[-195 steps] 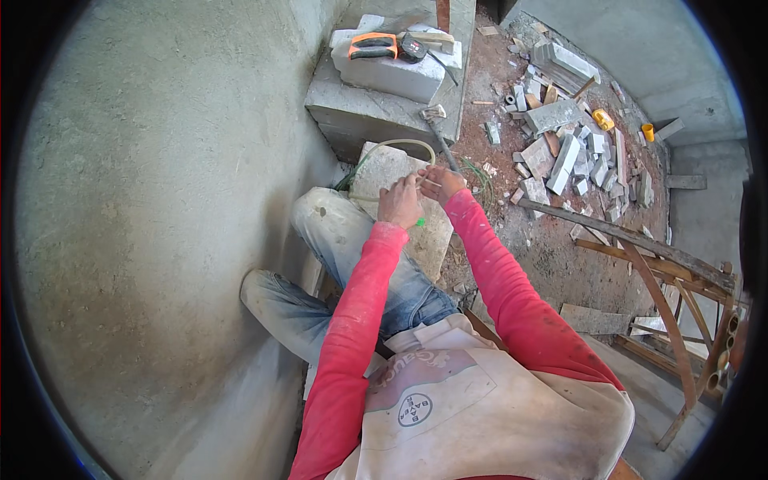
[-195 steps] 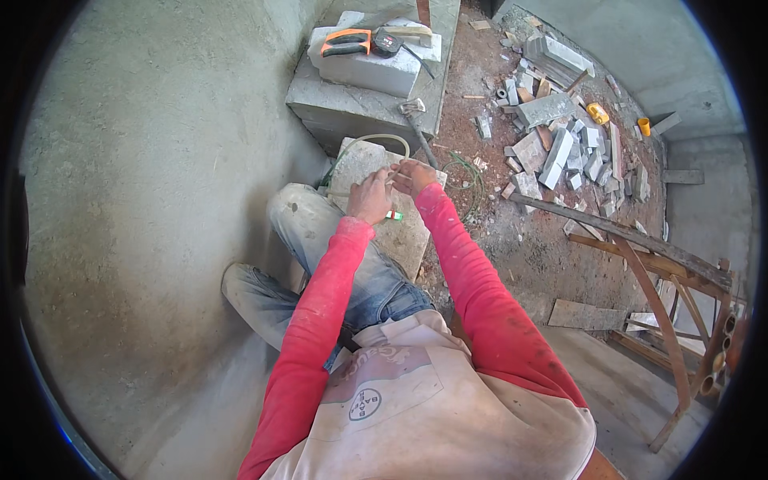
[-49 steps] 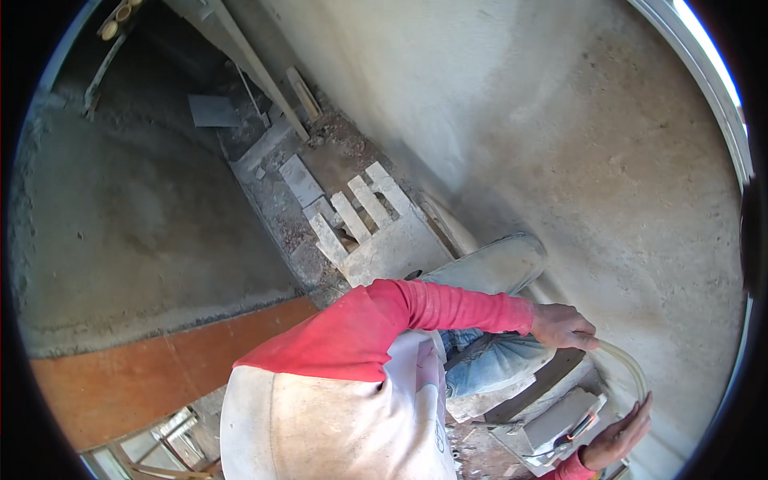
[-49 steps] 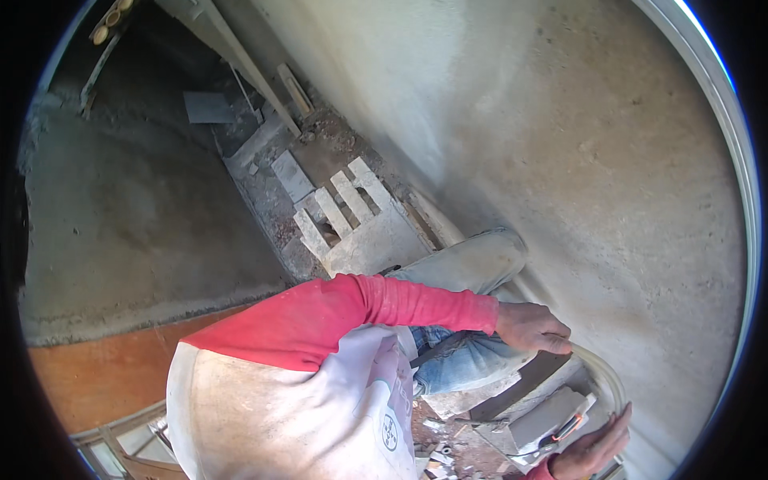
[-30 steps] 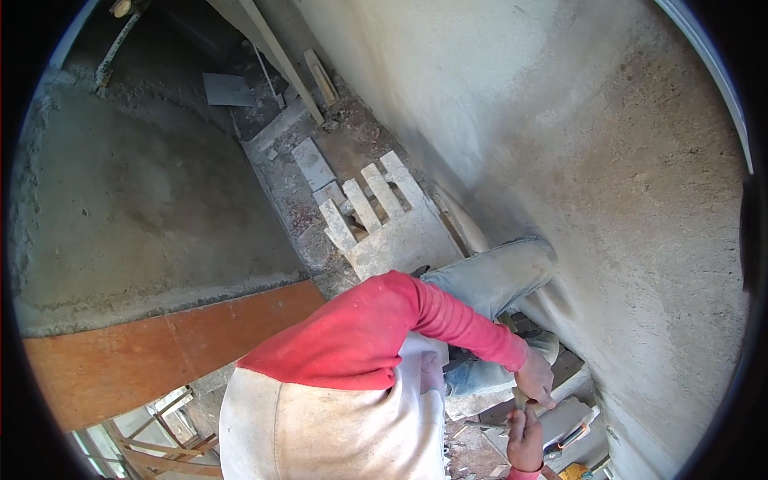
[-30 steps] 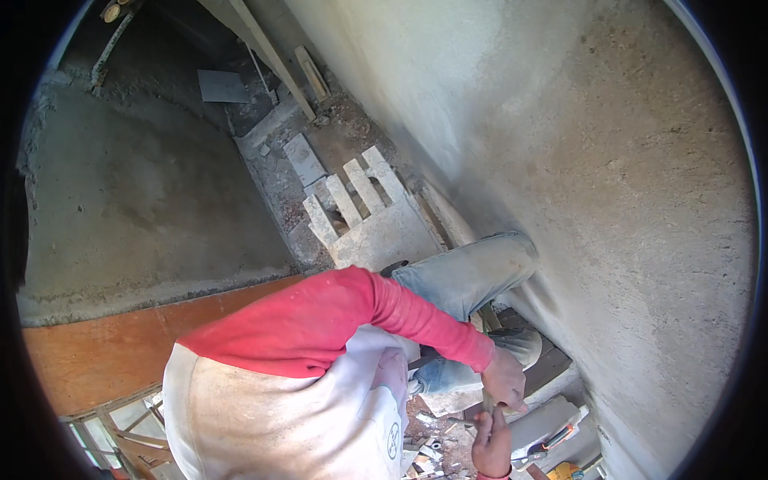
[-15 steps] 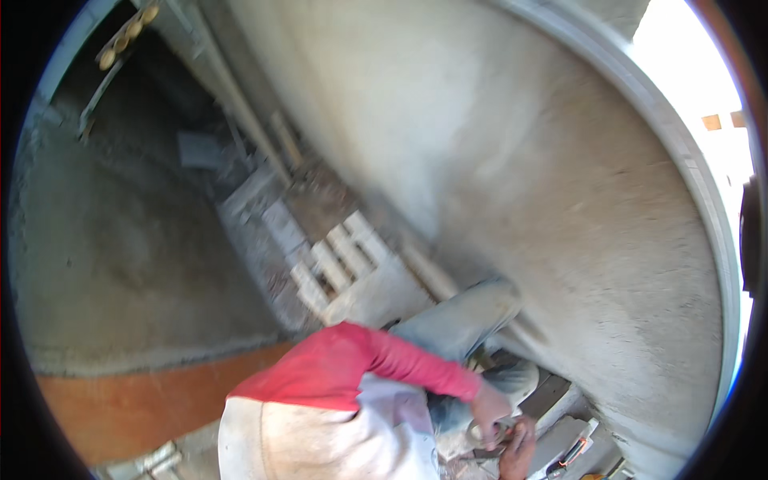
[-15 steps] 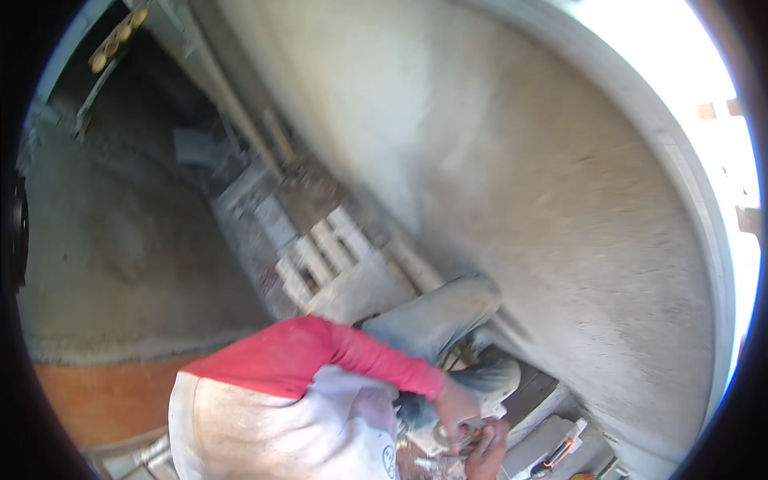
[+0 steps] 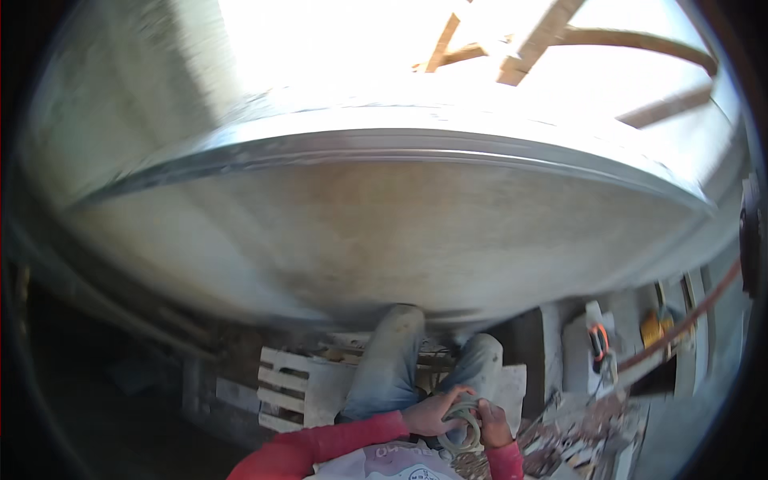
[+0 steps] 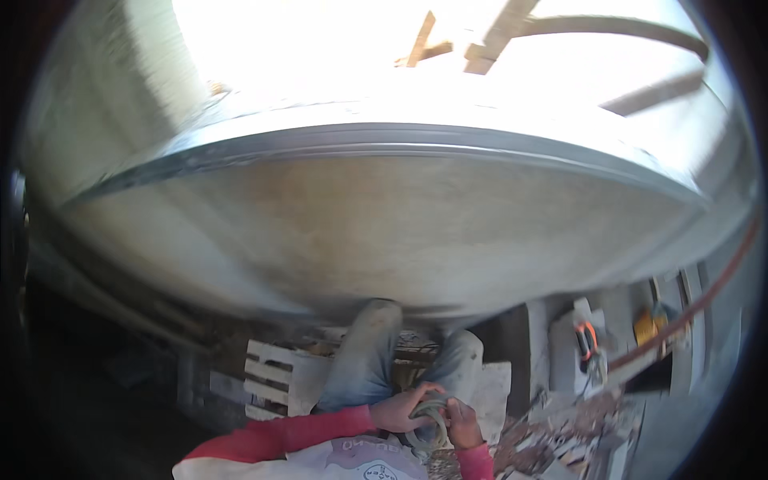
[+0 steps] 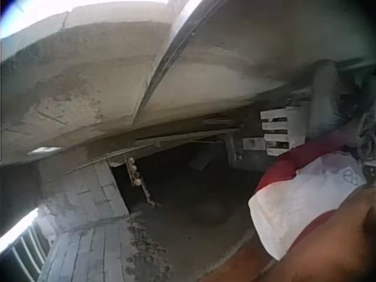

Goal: Installing a flexible seal and metal trim on a curved wall element, using heat to join materials and a saw for trimming.

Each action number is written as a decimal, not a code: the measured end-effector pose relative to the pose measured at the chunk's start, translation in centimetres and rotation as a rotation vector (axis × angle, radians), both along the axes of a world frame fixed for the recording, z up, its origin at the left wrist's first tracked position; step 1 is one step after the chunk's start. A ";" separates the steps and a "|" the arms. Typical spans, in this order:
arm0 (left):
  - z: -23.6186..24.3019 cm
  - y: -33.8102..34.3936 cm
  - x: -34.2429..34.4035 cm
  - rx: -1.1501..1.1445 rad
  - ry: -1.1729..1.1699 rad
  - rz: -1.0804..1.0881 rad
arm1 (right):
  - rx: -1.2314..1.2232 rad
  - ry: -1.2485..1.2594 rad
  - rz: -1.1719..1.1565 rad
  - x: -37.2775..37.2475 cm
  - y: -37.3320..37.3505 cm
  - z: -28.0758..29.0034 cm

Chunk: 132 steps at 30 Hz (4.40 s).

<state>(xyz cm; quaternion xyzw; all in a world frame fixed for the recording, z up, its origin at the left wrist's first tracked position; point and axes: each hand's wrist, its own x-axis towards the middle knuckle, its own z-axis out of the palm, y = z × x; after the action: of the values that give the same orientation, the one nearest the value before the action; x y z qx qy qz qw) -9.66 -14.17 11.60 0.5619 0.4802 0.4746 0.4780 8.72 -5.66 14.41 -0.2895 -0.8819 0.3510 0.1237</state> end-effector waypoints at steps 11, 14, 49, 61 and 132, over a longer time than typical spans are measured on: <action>-0.3 1.9 -0.6 0.022 0.312 -0.219 | -1.203 0.354 -0.535 0.6 -3.5 -1.6; 1.0 1.9 -0.4 0.018 0.370 -0.193 | -0.275 0.306 -0.337 0.3 -4.8 -5.5; -2.4 4.5 -0.9 0.072 0.547 0.113 | -0.493 0.232 -0.846 -2.5 -2.8 -3.7; -1.7 5.6 -2.2 -0.085 0.153 -0.023 | -1.194 0.657 -0.436 0.3 -1.6 -5.1; -14.2 17.9 -4.7 -1.269 -1.957 0.038 | -1.567 0.651 -0.915 -5.8 -3.1 -0.4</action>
<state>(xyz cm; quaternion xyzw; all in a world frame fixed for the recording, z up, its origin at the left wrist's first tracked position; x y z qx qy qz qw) -14.32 3.70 -2.58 -0.3911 0.0660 0.3871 0.8324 2.88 -8.80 13.96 -0.4942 -0.1213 0.8210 0.2590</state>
